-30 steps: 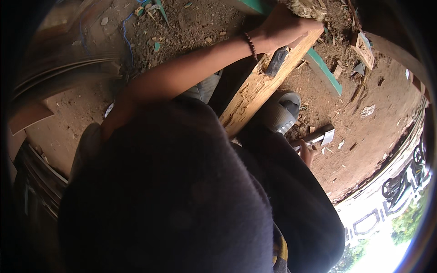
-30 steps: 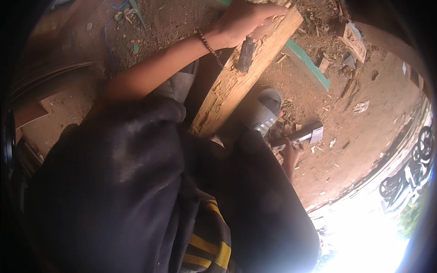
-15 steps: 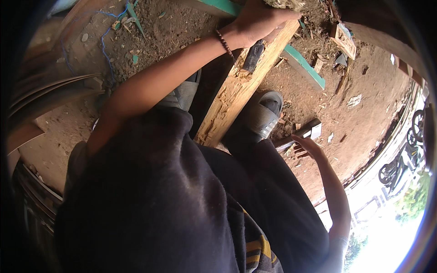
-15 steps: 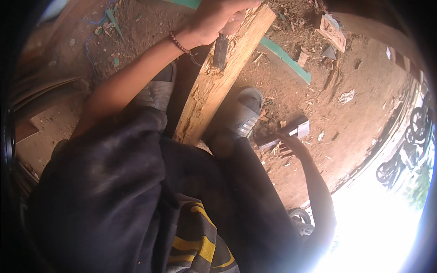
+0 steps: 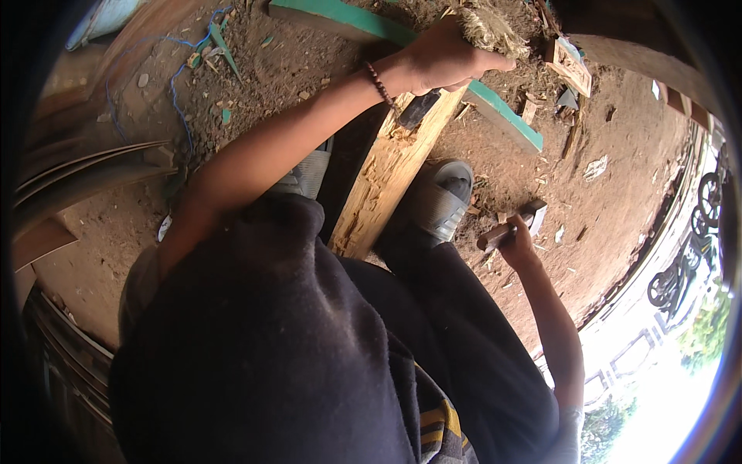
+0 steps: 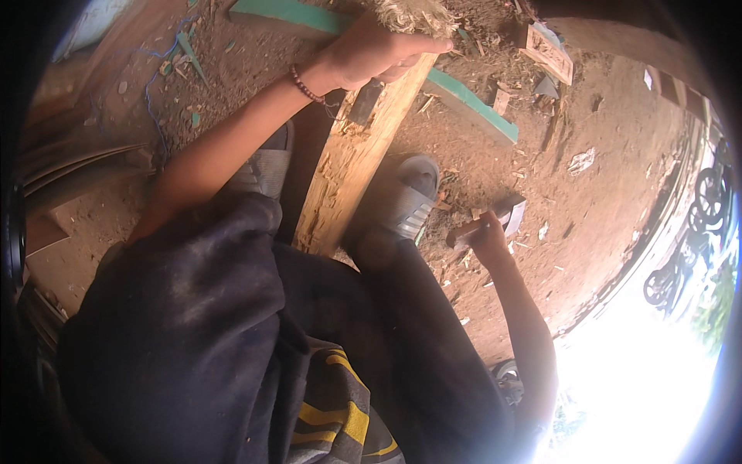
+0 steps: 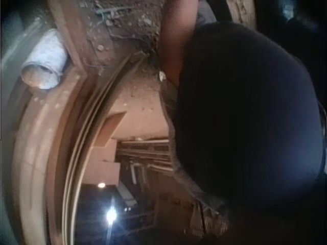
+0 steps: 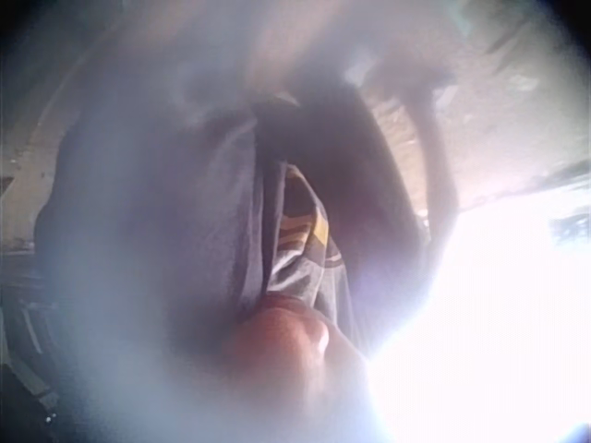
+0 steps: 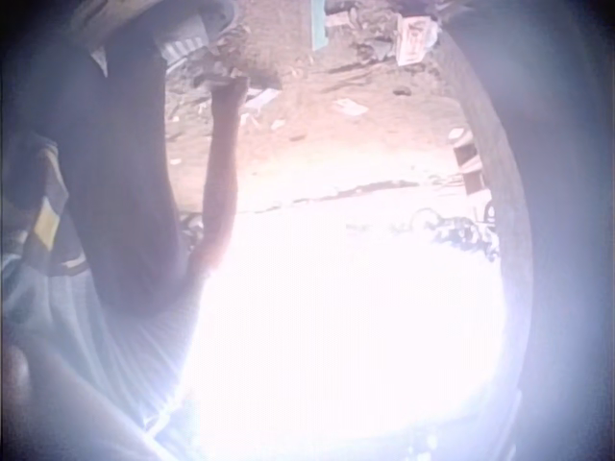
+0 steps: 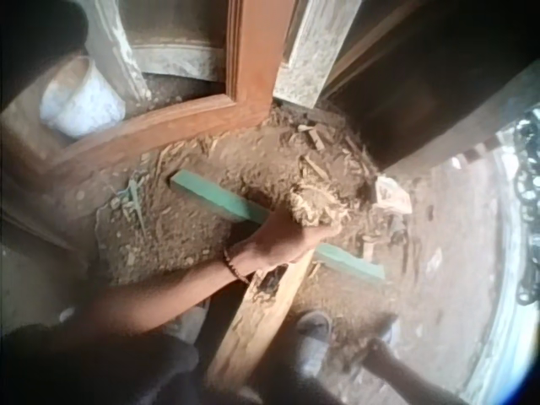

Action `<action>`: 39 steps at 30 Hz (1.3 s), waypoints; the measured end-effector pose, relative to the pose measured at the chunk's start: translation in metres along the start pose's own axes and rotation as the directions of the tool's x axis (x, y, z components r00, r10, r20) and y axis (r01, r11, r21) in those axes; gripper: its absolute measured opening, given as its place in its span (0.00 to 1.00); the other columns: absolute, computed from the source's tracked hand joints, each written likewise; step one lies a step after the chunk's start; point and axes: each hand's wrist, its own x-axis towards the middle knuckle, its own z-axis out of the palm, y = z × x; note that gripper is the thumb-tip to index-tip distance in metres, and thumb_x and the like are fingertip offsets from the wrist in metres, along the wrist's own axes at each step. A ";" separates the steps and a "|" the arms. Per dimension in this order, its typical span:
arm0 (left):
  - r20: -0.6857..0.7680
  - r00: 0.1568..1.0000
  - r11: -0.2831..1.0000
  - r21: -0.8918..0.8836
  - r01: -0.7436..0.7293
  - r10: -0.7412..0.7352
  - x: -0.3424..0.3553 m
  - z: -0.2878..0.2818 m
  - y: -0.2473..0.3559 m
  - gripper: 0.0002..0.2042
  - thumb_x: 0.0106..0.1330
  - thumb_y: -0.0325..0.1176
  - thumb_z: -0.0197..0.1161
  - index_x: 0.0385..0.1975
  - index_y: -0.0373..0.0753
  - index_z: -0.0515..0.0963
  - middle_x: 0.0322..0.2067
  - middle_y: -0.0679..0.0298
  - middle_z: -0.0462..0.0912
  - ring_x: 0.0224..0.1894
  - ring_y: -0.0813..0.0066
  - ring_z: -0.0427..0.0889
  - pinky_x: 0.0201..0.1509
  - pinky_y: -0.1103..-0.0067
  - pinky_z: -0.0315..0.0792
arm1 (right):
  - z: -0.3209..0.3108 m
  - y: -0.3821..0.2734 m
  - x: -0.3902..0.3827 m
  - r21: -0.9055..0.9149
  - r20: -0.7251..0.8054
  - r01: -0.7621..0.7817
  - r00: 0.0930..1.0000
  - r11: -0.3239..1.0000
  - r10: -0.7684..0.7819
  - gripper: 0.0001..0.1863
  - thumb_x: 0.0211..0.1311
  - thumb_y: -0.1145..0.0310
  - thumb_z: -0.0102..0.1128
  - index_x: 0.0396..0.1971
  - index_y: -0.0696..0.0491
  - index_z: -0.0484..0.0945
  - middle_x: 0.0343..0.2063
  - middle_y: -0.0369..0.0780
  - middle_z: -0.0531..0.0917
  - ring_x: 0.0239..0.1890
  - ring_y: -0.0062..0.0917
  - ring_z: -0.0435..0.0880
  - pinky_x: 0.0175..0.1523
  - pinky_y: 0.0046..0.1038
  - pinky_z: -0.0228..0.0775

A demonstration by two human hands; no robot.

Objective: The person uses a small axe to repeatedly strike and chip away at a piece of wood placed on the ground. They periodically remove wood chips by hand and continue carving the same area.

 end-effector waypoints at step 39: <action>0.033 0.983 0.920 -0.348 0.180 -0.180 -0.035 -0.026 0.015 0.18 0.67 0.32 0.60 0.15 0.48 0.62 0.09 0.77 0.57 0.07 0.87 0.49 0.11 0.82 0.42 | 0.238 -0.094 -0.261 -0.295 0.898 0.733 -0.007 0.613 0.440 0.10 0.65 0.72 0.55 0.40 0.60 0.82 0.30 0.45 0.85 0.29 0.27 0.85 0.32 0.29 0.76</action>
